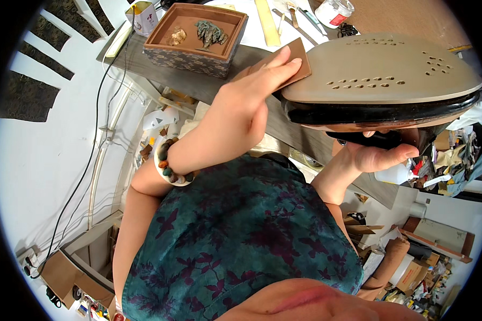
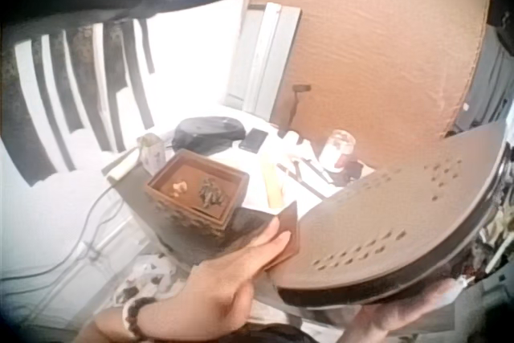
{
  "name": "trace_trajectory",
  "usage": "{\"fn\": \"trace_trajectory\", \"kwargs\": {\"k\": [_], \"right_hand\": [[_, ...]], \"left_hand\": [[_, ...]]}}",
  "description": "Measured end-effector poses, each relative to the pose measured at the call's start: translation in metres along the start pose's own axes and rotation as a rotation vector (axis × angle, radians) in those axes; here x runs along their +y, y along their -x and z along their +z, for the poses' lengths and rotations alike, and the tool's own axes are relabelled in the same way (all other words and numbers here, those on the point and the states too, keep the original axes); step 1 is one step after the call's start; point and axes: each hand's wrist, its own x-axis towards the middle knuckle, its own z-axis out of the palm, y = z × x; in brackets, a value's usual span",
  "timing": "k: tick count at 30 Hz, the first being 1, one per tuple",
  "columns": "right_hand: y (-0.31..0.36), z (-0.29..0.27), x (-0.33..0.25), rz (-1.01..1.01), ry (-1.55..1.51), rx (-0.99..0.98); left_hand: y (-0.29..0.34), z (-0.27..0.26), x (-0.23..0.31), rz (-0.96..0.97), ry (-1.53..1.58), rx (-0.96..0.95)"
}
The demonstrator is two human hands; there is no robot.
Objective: The person cuts a piece of brown paper, applies glue to its edges, folds and presses the edges to form a small pouch, and uses an iron to press the seams. The person repeats gluing and folding steps to complete the pouch.
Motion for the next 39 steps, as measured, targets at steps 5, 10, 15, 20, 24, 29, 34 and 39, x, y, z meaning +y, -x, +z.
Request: {"fn": "trace_trajectory", "kwargs": {"k": [5,10,15,20,24,29,34,39], "right_hand": [[0.0,-0.012,0.006,-0.026,-0.025,-0.054],[0.001,-0.004,0.001,-0.022,0.072,0.096],[-0.017,-0.028,-0.018,-0.024,0.095,0.019],[-0.038,-0.027,-0.041,-0.186,0.543,-0.388],[-0.049,-0.007,-0.058,-0.304,0.823,-0.621],[-0.042,-0.006,-0.048,-0.357,0.814,-0.755],[-0.036,-0.017,-0.045,-0.339,0.755,-0.793],[-0.027,-0.045,-0.035,-0.203,0.593,-0.375]], "left_hand": [[0.0,-0.012,0.015,-0.133,0.062,-0.153],[0.003,-0.007,0.012,-0.122,-0.032,-0.041],[0.002,-0.008,0.015,-0.145,0.029,0.027],[-0.002,-0.02,0.016,-0.134,-0.055,-0.065],[-0.003,-0.014,0.011,-0.068,-0.095,-0.019],[0.005,-0.015,0.002,-0.018,-0.202,0.001],[0.007,-0.015,0.001,-0.208,-0.035,0.106],[0.0,-0.018,-0.002,-0.274,0.071,0.076]]}}
